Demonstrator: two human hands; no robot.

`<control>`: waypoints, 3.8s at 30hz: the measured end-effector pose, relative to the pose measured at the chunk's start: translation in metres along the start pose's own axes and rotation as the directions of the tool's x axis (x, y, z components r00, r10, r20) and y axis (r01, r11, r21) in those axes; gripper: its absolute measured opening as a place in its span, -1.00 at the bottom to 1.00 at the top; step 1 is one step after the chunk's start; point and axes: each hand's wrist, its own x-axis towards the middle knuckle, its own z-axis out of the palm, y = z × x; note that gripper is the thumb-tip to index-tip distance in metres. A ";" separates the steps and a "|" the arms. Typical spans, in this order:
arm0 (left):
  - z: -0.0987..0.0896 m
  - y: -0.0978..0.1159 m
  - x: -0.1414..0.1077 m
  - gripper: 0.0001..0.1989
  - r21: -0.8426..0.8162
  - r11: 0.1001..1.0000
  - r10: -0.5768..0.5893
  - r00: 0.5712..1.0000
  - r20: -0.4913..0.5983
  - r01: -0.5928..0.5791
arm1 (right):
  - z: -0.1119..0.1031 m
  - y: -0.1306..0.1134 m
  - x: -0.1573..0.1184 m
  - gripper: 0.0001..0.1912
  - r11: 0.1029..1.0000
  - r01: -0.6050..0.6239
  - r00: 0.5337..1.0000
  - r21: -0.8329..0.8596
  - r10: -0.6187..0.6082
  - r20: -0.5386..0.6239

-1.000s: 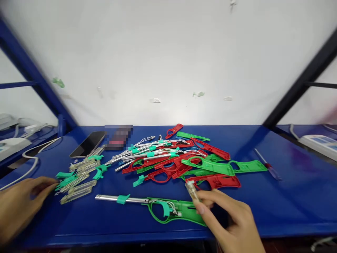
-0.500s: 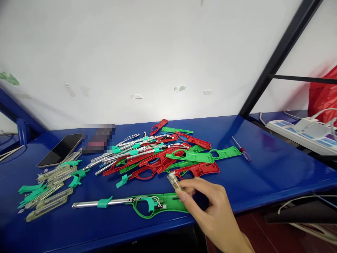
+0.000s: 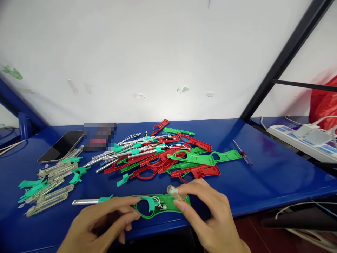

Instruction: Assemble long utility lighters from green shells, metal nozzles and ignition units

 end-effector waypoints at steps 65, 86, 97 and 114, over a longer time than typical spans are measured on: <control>0.014 -0.013 -0.002 -0.72 -0.131 0.991 0.027 0.999 0.036 -0.022 | 0.025 -0.004 -0.005 -0.79 0.904 0.353 0.928 -0.241 -0.306 0.211; 0.004 -0.007 -0.003 -0.65 -0.305 0.951 0.112 0.981 0.155 -0.060 | 0.035 -0.011 0.021 -0.66 0.773 0.515 0.827 -0.370 -0.335 0.451; 0.001 -0.006 0.005 -0.63 -0.415 0.909 0.017 0.989 0.150 0.048 | 0.033 -0.015 0.033 -0.62 0.708 0.627 0.717 -0.324 -0.361 0.597; 0.003 -0.005 0.008 -0.58 -0.462 0.887 0.034 0.996 0.087 0.011 | 0.044 -0.012 0.047 -0.67 0.677 0.691 0.623 -0.253 -0.380 0.684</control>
